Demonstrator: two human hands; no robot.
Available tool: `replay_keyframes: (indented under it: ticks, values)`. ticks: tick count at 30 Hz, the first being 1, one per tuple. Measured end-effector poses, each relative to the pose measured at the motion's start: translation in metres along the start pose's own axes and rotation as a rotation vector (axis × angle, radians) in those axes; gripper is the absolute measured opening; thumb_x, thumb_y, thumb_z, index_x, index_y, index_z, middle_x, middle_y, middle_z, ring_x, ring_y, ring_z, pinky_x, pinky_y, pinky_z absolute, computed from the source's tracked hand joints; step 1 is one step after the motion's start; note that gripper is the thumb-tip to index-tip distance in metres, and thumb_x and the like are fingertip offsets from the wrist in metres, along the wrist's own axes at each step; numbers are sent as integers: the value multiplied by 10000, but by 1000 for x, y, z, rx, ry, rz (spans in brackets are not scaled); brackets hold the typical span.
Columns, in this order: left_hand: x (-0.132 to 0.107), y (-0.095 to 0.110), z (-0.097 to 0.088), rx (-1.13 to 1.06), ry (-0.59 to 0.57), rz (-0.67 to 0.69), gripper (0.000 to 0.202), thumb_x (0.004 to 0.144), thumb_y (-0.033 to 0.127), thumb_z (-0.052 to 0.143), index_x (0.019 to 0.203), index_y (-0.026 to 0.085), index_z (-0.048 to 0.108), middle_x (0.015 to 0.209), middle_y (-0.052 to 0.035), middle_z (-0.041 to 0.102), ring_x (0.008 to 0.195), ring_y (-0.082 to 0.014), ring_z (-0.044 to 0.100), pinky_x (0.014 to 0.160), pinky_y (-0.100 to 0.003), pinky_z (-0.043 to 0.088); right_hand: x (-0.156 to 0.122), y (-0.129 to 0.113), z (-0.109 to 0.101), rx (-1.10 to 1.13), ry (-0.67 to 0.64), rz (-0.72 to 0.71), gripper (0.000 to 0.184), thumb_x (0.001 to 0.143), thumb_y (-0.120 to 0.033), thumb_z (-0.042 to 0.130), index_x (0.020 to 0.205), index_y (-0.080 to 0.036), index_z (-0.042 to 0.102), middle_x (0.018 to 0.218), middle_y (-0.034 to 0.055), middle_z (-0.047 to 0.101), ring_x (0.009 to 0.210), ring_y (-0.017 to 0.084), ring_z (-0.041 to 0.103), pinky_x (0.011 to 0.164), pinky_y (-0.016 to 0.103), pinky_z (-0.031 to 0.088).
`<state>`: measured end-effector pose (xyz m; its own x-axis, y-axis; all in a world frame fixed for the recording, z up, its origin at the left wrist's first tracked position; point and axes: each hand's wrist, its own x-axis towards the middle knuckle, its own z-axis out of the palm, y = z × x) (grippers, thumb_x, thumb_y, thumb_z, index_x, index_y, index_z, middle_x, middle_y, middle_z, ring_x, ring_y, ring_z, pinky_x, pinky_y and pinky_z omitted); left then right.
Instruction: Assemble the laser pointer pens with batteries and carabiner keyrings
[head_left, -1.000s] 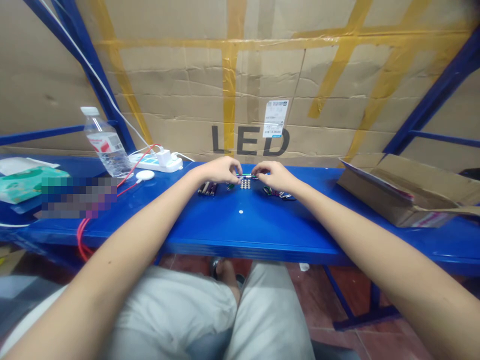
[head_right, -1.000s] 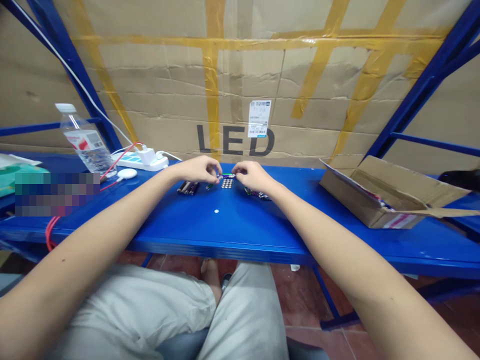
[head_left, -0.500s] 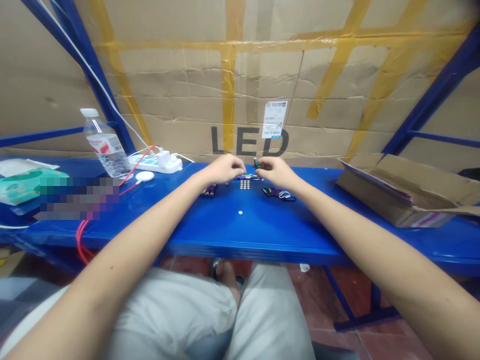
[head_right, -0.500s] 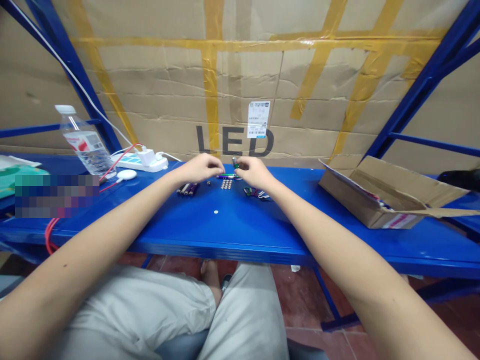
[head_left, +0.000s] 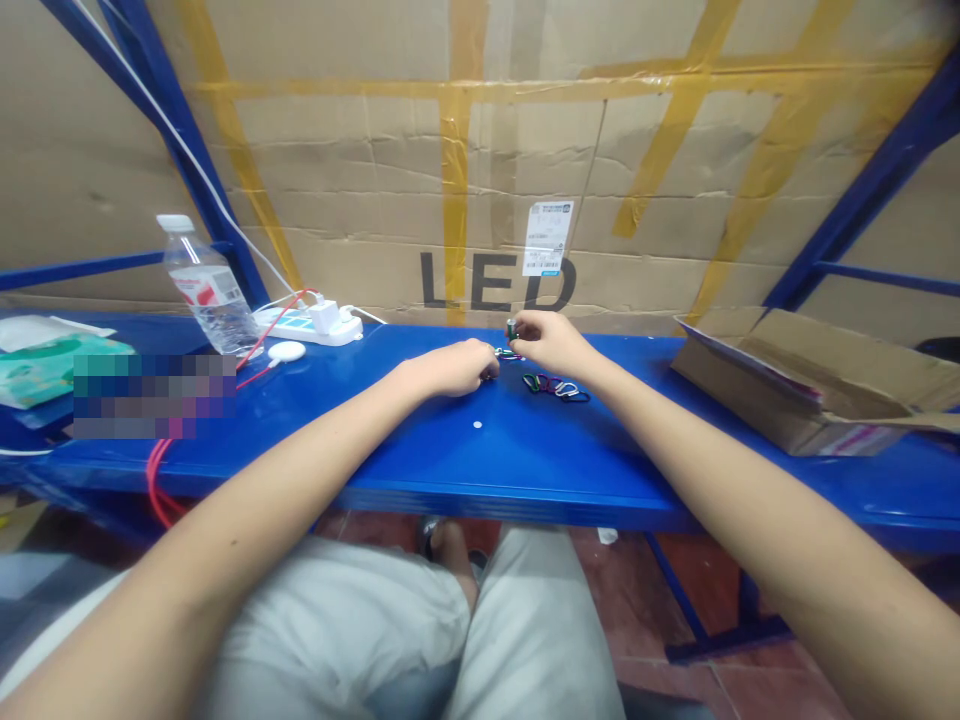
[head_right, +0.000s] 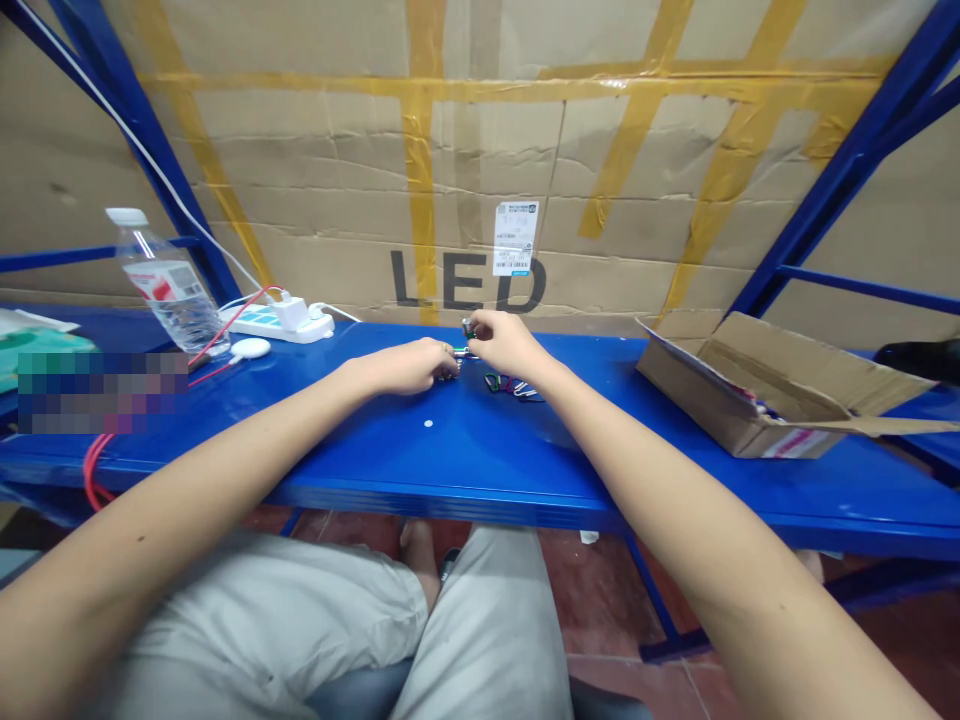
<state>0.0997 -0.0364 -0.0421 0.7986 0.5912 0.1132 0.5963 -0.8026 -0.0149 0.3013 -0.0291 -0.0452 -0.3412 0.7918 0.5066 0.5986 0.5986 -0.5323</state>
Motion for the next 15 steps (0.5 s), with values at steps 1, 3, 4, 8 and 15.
replay_keyframes:
  ticks: [1, 3, 4, 8, 15]
  values:
    - [0, -1, 0, -14, -8, -6, 435, 708, -28, 490, 981, 174, 763, 941, -88, 740, 783, -191, 634, 737, -290, 463, 0, 0, 0, -5, -3, 1, 63, 705, -171, 574, 760, -176, 603, 711, 14, 614, 698, 164, 533, 657, 288, 403]
    - [0, -3, 1, -47, -14, -13, 447, 707, -25, 485, 998, 173, 761, 943, -82, 745, 768, -180, 633, 734, -282, 464, -1, 0, 0, -18, -9, 6, 70, 704, -166, 570, 764, -174, 606, 706, 13, 613, 692, 164, 534, 650, 288, 398]
    - [0, -5, 1, -66, -12, -11, 453, 705, -23, 482, 1005, 173, 759, 948, -80, 746, 769, -176, 636, 732, -279, 466, -1, 0, 0, -25, -13, 9, 71, 704, -165, 569, 763, -173, 608, 704, 14, 614, 691, 164, 535, 648, 288, 396]
    - [1, -15, 1, -177, -28, 14, 419, 715, 6, 475, 966, 178, 763, 924, -57, 750, 781, -161, 649, 727, -260, 471, -1, 1, -1, -48, -29, 15, 81, 700, -158, 565, 760, -172, 617, 702, 17, 626, 698, 166, 543, 650, 288, 402]
    - [-5, -13, -13, -206, -51, -106, 268, 725, 115, 539, 871, 191, 751, 860, -40, 746, 726, -155, 636, 676, -256, 454, 0, 5, -3, 145, -195, -24, 168, 680, -170, 600, 830, -168, 673, 783, 28, 694, 730, 171, 604, 691, 292, 466]
